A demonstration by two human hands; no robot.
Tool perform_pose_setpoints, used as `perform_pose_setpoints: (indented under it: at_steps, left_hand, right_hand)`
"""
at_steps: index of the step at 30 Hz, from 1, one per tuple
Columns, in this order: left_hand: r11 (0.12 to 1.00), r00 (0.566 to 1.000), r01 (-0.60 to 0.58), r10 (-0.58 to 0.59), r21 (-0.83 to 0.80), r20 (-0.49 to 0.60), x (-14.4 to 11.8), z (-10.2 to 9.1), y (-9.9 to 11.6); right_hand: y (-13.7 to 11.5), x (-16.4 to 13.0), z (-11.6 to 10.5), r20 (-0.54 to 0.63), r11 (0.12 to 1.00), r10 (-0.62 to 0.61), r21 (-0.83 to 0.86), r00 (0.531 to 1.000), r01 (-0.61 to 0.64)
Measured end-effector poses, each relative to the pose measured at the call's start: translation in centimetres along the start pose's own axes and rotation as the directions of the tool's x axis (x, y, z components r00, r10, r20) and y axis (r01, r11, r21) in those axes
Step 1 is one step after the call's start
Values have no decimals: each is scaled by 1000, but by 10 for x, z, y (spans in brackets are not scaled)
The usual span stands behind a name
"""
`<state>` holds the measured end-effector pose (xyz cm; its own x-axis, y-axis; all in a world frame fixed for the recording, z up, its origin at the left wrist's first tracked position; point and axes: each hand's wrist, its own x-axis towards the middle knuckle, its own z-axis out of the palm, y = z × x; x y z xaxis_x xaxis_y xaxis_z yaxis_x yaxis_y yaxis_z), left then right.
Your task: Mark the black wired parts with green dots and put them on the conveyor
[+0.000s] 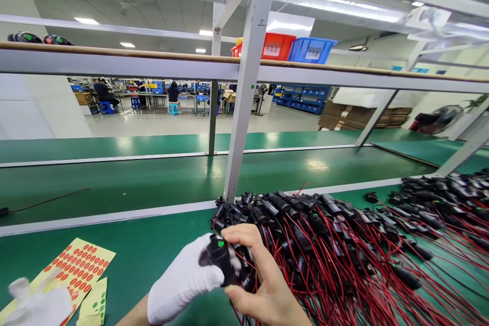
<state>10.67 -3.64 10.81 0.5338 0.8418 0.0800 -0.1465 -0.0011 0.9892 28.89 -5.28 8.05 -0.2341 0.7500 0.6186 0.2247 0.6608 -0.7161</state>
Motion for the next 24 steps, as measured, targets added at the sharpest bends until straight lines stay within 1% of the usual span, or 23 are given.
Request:
perform_pose_setpoints:
  at_steps: [1, 2, 3, 4, 5, 7, 9, 11, 12, 14, 16, 17, 18, 20, 21, 22, 24]
  left_hand:
    - [992, 996, -14, 25, 123, -90, 0, 0, 1]
    - [974, 983, -36, 74, 226, -166, 1, 1, 0]
    - [950, 967, -77, 145, 302, -211, 2, 2, -1]
    - [924, 950, -141, 228, 356, -215, 2, 3, -2]
    - [890, 929, -224, 318, 397, -188, 3, 4, -3]
    - [794, 875, -383, 475, 472, -90, 4, 5, -3]
    - [683, 819, -484, 574, 547, 7, 4, 5, -2]
    - [591, 773, -529, 632, 609, 59, 3, 4, -2]
    - [558, 756, -535, 651, 635, 64, 3, 3, -4]
    - [524, 736, -523, 675, 672, 47, 2, 2, -8]
    - [521, 741, -482, 672, 705, 10, 1, 1, -13]
    - [529, 756, -449, 655, 720, -10, 1, 1, -14]
    - [543, 775, -410, 631, 733, -34, 1, 2, -15]
    - [595, 831, -322, 550, 736, -81, 0, 6, -16]
    - [635, 861, -280, 498, 720, -104, -1, 8, -16]
    - [686, 888, -238, 441, 688, -132, -1, 10, -16]
    - [813, 929, -155, 314, 562, -198, 2, 8, -15]
  right_hand:
    - [0, 0, -3, 3, 999, -23, -46, 1000, 23]
    - [-1, -1, -5, -4, 996, -37, -86, 999, 37]
    - [-2, -1, -6, -18, 992, -48, -121, 999, 45]
    - [-4, -1, -8, -32, 987, -58, -152, 998, 53]
    - [-6, -1, -8, -37, 981, -73, -183, 997, 65]
    - [-12, -1, -9, -29, 964, -106, -249, 994, 95]
    - [-18, 1, -9, -3, 941, -137, -314, 991, 130]
    - [-23, 3, -8, 32, 924, -148, -352, 989, 149]
    - [-25, 3, -8, 40, 925, -142, -351, 989, 147]
    - [-25, 3, -6, 26, 951, -94, -293, 995, 97]
    - [-21, 0, -3, -48, 991, 32, -127, 998, -38]
    - [-17, -2, 0, -94, 992, 127, -4, 987, -128]
    - [-14, -3, 2, -124, 967, 235, 127, 964, -219]
    - [-6, -5, 7, -122, 869, 422, 337, 898, -363]
    - [-3, -5, 10, -102, 825, 481, 389, 871, -410]
    - [0, -4, 12, -83, 801, 510, 408, 856, -438]
    - [2, -1, 15, -58, 794, 518, 404, 854, -454]
